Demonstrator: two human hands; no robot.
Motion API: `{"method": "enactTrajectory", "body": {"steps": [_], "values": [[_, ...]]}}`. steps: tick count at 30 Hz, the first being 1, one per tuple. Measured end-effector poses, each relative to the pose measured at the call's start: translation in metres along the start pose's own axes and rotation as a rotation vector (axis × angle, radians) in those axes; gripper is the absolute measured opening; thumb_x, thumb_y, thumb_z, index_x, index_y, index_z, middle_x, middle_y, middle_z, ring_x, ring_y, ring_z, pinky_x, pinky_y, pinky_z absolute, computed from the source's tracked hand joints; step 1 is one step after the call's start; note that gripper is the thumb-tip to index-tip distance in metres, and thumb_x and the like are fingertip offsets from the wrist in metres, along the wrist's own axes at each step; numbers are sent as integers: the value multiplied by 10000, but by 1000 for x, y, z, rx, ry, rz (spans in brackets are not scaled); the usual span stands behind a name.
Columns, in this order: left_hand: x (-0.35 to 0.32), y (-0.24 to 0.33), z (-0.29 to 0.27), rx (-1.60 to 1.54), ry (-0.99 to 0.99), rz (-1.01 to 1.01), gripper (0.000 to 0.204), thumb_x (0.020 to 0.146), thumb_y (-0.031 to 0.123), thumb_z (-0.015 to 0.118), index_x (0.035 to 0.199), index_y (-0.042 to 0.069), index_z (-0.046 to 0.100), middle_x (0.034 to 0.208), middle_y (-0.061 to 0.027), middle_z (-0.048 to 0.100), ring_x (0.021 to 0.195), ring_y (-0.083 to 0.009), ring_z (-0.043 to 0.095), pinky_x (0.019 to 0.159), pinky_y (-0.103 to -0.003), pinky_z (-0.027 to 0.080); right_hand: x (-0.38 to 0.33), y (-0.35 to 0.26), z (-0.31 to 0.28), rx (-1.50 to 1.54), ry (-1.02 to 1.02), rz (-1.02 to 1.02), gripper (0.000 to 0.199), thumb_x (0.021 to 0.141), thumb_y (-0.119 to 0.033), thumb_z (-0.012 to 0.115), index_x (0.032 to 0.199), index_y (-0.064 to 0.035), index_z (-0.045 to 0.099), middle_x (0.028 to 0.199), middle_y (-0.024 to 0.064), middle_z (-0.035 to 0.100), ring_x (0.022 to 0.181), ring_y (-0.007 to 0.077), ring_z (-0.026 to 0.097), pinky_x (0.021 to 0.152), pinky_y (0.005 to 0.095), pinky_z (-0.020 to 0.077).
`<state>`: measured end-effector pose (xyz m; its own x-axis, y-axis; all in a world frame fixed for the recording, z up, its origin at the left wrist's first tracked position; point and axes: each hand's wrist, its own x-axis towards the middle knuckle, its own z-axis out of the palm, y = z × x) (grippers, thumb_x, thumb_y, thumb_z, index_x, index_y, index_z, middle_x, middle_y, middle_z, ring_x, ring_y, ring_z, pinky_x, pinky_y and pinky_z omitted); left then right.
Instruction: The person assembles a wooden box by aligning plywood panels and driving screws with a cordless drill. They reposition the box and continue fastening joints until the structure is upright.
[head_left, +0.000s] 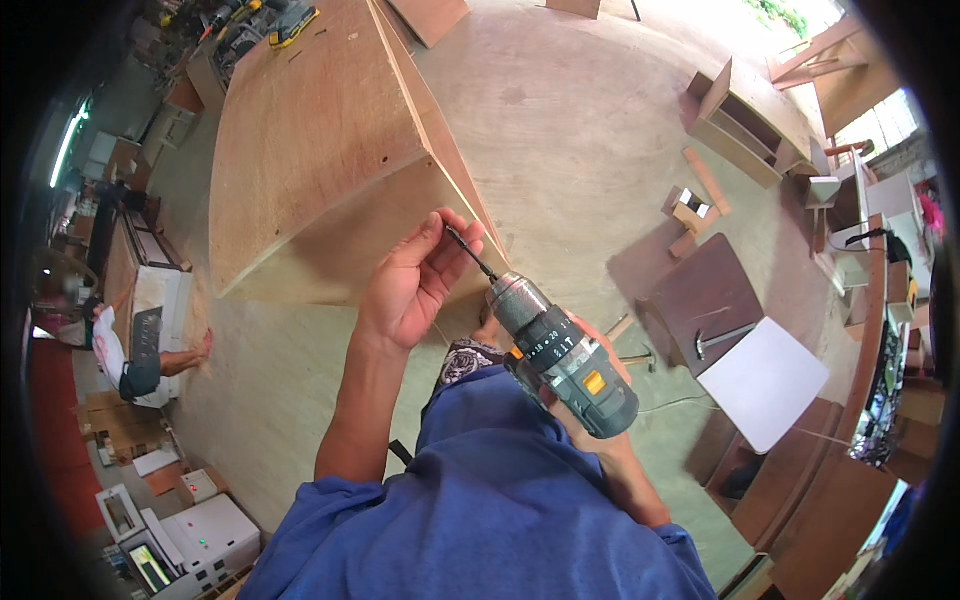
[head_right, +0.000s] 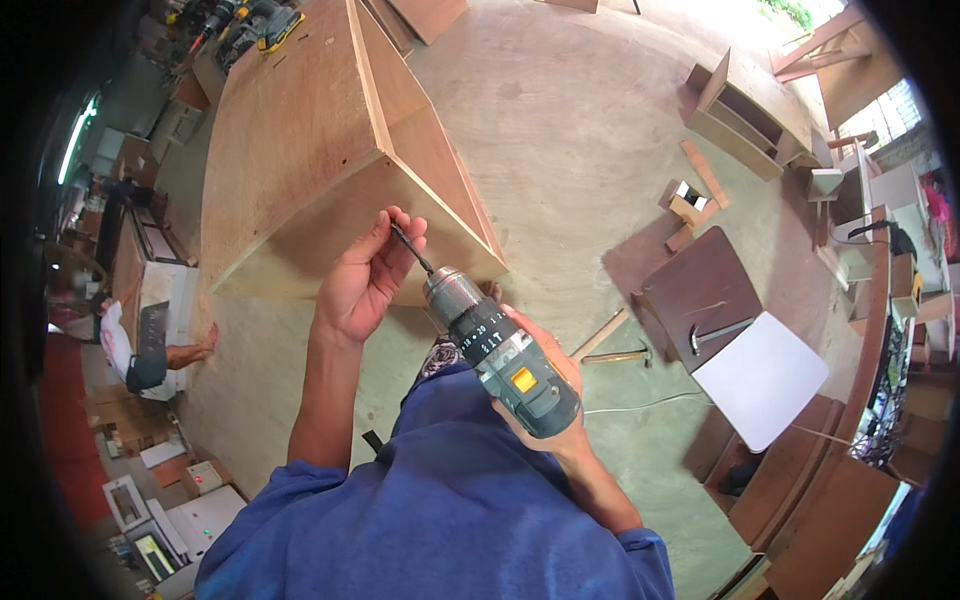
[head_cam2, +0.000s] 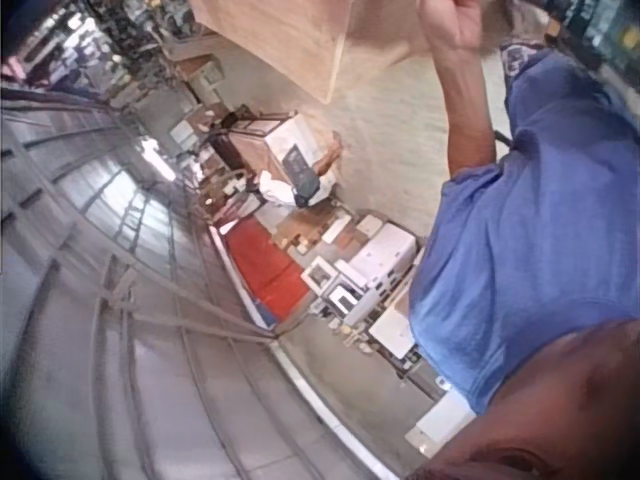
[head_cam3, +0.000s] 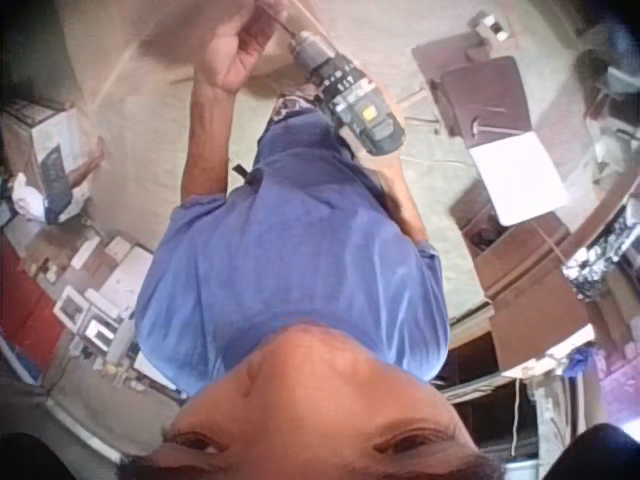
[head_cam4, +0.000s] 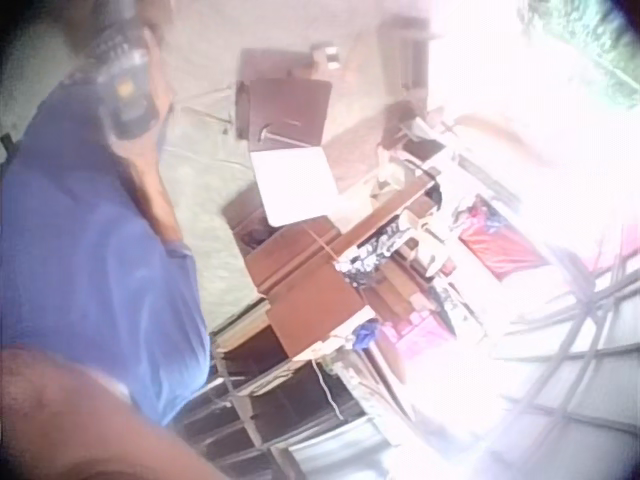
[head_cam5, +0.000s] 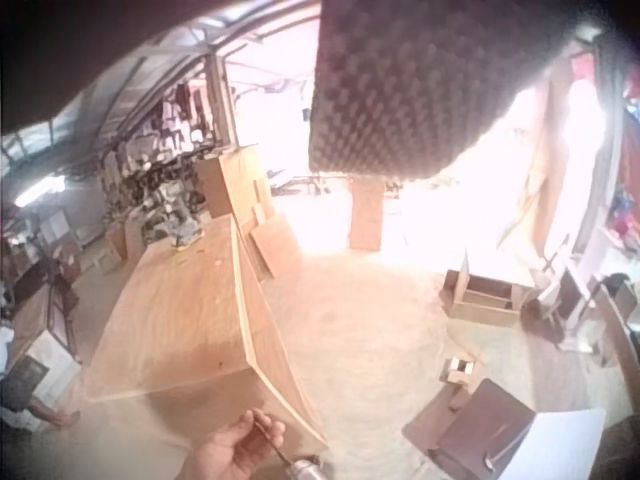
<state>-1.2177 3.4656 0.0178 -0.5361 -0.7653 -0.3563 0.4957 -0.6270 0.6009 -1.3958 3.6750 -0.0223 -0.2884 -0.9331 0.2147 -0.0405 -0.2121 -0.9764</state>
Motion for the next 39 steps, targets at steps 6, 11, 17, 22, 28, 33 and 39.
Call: {"method": "enactTrajectory", "body": {"steps": [6,11,17,22,28,33,39], "values": [[5,-7,3,-52,15,0,235,1118,144,521,1201,-40,641,1189,-137,706,1220,-299,690,1107,-414,588,-7,6,-4,-45,42,-3,812,720,-34,749,1488,62,503,1395,190,668,1207,288,699,1048,361,503],[3,-15,5,91,21,30,233,1111,150,546,1243,-20,636,1179,-124,717,1188,-286,703,1066,-398,594,-6,-7,-7,-94,26,-20,810,735,-37,747,1499,54,496,1380,189,677,1197,286,702,1047,359,503],[16,-23,-2,130,-1,60,217,1117,233,549,1167,38,631,1089,-85,705,1002,-188,702,904,-307,590,3,-19,10,-82,-103,142,863,778,-32,793,1577,-46,470,1164,164,724,988,264,729,904,346,554],[30,-30,4,331,290,218,221,1114,270,539,1109,68,628,1136,-61,672,1061,-154,654,974,-333,547,14,6,49,-182,80,-127,887,721,-37,810,1553,-25,502,1028,170,718,885,316,724,815,361,564],[47,-22,15,510,431,359,257,1105,267,545,1164,37,644,1164,-43,638,1153,-134,611,1018,-334,516,29,9,72,-129,181,-117,854,772,-10,806,1559,9,475,1094,180,741,900,298,744,806,359,581],[55,-16,8,480,446,330,267,1097,277,562,1187,41,649,1152,-29,642,1173,-130,606,1004,-324,502,38,0,72,-158,124,-53,849,793,0,805,1569,-6,461,1119,190,748,903,289,755,802,351,586],[60,-15,4,480,469,298,251,1091,285,576,1161,59,660,1119,-4,646,1130,-120,619,985,-321,486,38,6,82,-174,138,-30,874,784,6,807,1579,-18,445,1085,179,757,865,282,761,788,351,590]]}}
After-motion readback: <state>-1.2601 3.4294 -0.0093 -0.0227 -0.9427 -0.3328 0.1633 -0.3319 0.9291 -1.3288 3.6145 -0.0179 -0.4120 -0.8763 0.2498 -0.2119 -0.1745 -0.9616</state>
